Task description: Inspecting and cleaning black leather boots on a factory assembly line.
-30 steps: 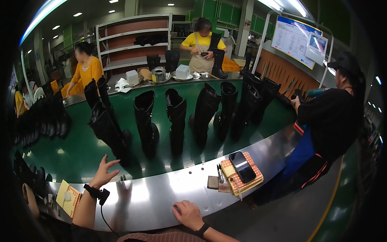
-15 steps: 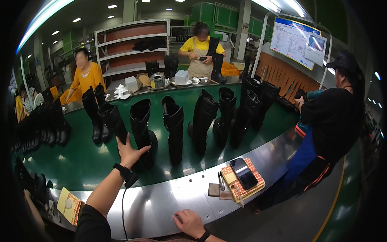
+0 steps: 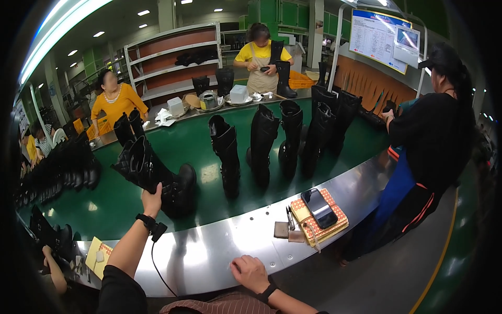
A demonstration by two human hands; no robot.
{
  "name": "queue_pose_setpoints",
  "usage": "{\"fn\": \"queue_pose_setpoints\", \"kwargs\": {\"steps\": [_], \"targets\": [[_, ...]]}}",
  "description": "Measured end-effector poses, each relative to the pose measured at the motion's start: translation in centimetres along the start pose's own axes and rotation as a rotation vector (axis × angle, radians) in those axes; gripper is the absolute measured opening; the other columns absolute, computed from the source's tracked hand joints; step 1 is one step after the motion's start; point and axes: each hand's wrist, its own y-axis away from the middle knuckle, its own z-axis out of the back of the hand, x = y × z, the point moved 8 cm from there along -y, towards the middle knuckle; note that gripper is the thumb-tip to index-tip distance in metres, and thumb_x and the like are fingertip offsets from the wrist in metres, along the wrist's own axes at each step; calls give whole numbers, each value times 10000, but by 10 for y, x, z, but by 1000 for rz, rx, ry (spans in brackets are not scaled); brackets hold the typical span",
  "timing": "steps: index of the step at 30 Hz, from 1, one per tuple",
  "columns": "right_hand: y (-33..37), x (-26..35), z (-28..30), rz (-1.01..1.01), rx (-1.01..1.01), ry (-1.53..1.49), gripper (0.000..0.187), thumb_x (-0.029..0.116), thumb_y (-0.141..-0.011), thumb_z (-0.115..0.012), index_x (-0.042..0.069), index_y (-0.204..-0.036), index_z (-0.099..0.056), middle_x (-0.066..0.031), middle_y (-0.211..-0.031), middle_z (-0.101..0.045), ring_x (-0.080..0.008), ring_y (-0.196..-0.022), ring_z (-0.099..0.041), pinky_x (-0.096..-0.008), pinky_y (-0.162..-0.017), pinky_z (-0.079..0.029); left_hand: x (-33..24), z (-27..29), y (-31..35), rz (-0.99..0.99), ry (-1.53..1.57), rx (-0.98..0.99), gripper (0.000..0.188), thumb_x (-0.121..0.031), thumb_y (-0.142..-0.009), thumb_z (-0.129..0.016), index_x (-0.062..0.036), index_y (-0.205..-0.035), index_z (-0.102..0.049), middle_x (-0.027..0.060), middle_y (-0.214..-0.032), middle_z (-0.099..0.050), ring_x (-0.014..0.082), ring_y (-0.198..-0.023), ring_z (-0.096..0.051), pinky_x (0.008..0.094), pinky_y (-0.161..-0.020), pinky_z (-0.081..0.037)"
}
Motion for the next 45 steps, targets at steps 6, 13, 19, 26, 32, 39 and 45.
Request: {"fn": "queue_pose_setpoints", "kwargs": {"steps": [6, 13, 19, 26, 32, 39, 45], "targets": [[-39, 30, 16, 63, 37, -303, 731, 409, -794, -789, 37, -1364, -522, -152, -1205, -614, -291, -1079, -599, -406, -946, -464, -77, 68, 65, -232, -271, 150, 305, -324, -850, -705, -28, -912, -747, 191, -907, -684, 400, -823, -667, 464, -745, -521], [-72, 115, -21, 268, 103, -381, 1185, 512, -690, -852, -40, -1519, -210, -270, -1500, -314, -429, -1393, -329, -491, -1155, -289, -142, 104, 168, -294, -184, 267, 347, -309, -761, -805, -64, -997, -741, 182, -919, -690, 363, -786, -699, 419, -693, -559], [-61, 102, -27, 159, 25, -348, 1065, 364, -689, -888, -1, -1488, -286, -259, -1480, -336, -438, -1344, -376, -489, -1120, -343, -143, 123, 192, -417, -195, 545, 490, -254, -798, -785, -51, -1222, -645, 207, -1007, -677, 372, -905, -671, 416, -796, -536], [-62, 64, -18, 46, -98, -538, 570, 188, -823, -781, 40, -1314, -531, -216, -1252, -538, -375, -1130, -531, -426, -967, -453, -109, 135, 181, -521, -323, 616, 393, -124, -876, -685, -177, -1265, -662, 162, -875, -700, 343, -729, -656, 395, -652, -527], [-55, 9, 13, -165, -365, -777, 274, 86, -931, -691, 4, -1182, -617, -16, -874, -652, -74, -735, -523, -232, -688, -451, -86, 149, 179, -360, -267, 726, 302, -158, -898, -664, -193, -1196, -705, 139, -753, -685, 357, -689, -650, 404, -639, -536], [-42, -22, 30, -232, -403, -477, 333, 89, -870, -731, -17, -1163, -612, -156, -1002, -688, -287, -883, -663, -344, -793, -517, -82, 145, 191, -365, -91, 738, 288, -120, -876, -690, -158, -1159, -725, 182, -1075, -700, 376, -995, -641, 419, -881, -509], [-38, -33, 30, -234, -332, -472, 429, 201, -849, -776, -24, -1174, -607, -182, -1060, -682, -303, -949, -668, -362, -836, -516, -67, 162, 194, -170, -94, 890, 337, -141, -852, -732, -184, -1186, -725, 195, -1261, -602, 350, -1111, -589, 386, -919, -494]]}}
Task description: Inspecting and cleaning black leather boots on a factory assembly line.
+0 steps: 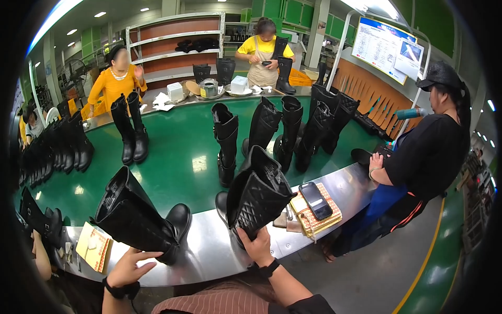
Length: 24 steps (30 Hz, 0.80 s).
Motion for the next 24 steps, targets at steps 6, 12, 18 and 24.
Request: {"fn": "queue_pose_setpoints", "kwargs": {"steps": [6, 12, 18, 24], "targets": [[3, -1, -7, -1, -31, -5, 445, 224, -850, -783, -30, -1177, -619, -190, -1060, -702, -292, -956, -686, -379, -849, -522, 29, 124, 64, 382, -271, -520, 191, -22, -801, -716, 22, -984, -679, 160, -1017, -701, 333, -996, -652, 384, -922, -485], [11, -12, -14, -52, -19, -22, 250, 159, -949, -688, -50, -1086, -678, -98, -1064, -705, -198, -932, -655, -335, -853, -519, -47, 245, 215, 292, -1034, -1521, 212, -178, -983, -637, -26, -1115, -703, 60, -1021, -725, 107, -837, -658, 260, -781, -510], [11, -5, -23, 36, -42, -92, 329, 138, -967, -664, -84, -1198, -595, -117, -1159, -663, -179, -1000, -623, -297, -892, -501, 1, 147, 152, 257, -466, -894, 210, -29, -860, -698, -19, -1070, -702, 108, -1024, -720, 187, -968, -680, 301, -868, -516], [10, 5, -18, 30, 50, -115, 342, 132, -951, -684, -70, -1208, -583, -109, -1186, -641, -170, -1050, -593, -288, -949, -456, -27, 111, 81, -219, -352, -968, 569, -94, -827, -739, 17, -1343, -529, 212, -1381, -517, 326, -1281, -513, 411, -1041, -443]]}}
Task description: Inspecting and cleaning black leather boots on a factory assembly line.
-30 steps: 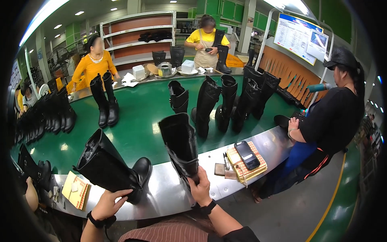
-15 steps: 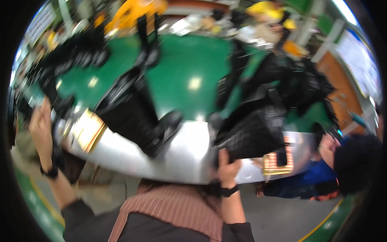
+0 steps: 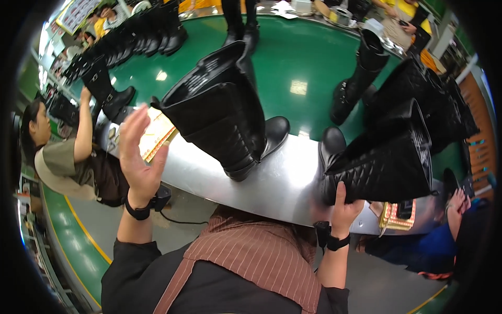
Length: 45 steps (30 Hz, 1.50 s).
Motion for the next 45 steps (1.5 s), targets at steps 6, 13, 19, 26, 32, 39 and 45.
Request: {"fn": "queue_pose_setpoints", "kwargs": {"steps": [6, 13, 19, 26, 32, 39, 45], "targets": [[15, 43, 33, 356, -171, 113, 729, 334, -926, -691, -34, -1440, -328, -168, -1344, -467, -241, -1172, -467, -373, -1029, -350, -45, -14, -59, -296, -60, 33, 613, -172, -759, -809, -7, -1298, -568, 152, -1233, -596, 378, -1222, -521, 431, -1042, -409], [29, 109, -22, 364, 261, 37, 217, 161, -840, -698, 1, -975, -639, -103, -871, -625, -228, -779, -560, -340, -707, -468, -71, -31, -58, -248, 103, 337, 348, -101, -519, -864, -152, -850, -766, 5, -774, -471, 288, -1053, -523, 586, -1109, -354], [-11, 131, -123, 137, 532, -220, 839, 210, -787, -784, 40, -1496, -370, -147, -1351, -510, -244, -1195, -526, -357, -940, -453, -97, -19, -36, -333, 100, 366, 355, -245, -445, -750, -243, -797, -798, -23, -732, -416, 246, -940, -490, 636, -1146, -287], [-22, 109, -179, -66, 633, -78, 180, 174, -982, -611, 8, -1016, -672, -98, -704, -589, -148, -670, -558, -308, -637, -457, -108, -1, -10, -434, 155, 412, 238, -232, -472, -835, -301, -685, -753, -36, -772, -395, 212, -931, -489, 680, -1131, -285], [-30, 79, -185, -103, 608, -141, 249, 234, -1002, -601, 9, -1082, -671, -48, -710, -574, -122, -665, -493, -290, -642, -447, -20, -39, 18, 26, 504, 61, 1323, -373, -599, -953, -67, -1549, -84, 197, -1563, -168, 350, -1409, -303, 507, -1151, -288], [-12, 56, -179, -109, 506, -346, 303, 265, -956, -637, 56, -1176, -636, -73, -970, -704, -179, -907, -680, -314, -786, -533, 54, -173, 104, 656, 663, 461, 458, -108, -849, -767, 17, -1248, -580, 109, -1156, -684, 189, -1019, -632, 317, -884, -486], [32, 21, -199, -200, 784, 187, 335, 310, -940, -668, -18, -1005, -659, -113, -803, -687, -177, -696, -647, -330, -699, -530, 56, -177, 110, 626, 590, 452, 407, -74, -848, -759, 30, -1209, -604, 95, -1129, -696, 172, -1003, -652, 305, -885, -500]]}}
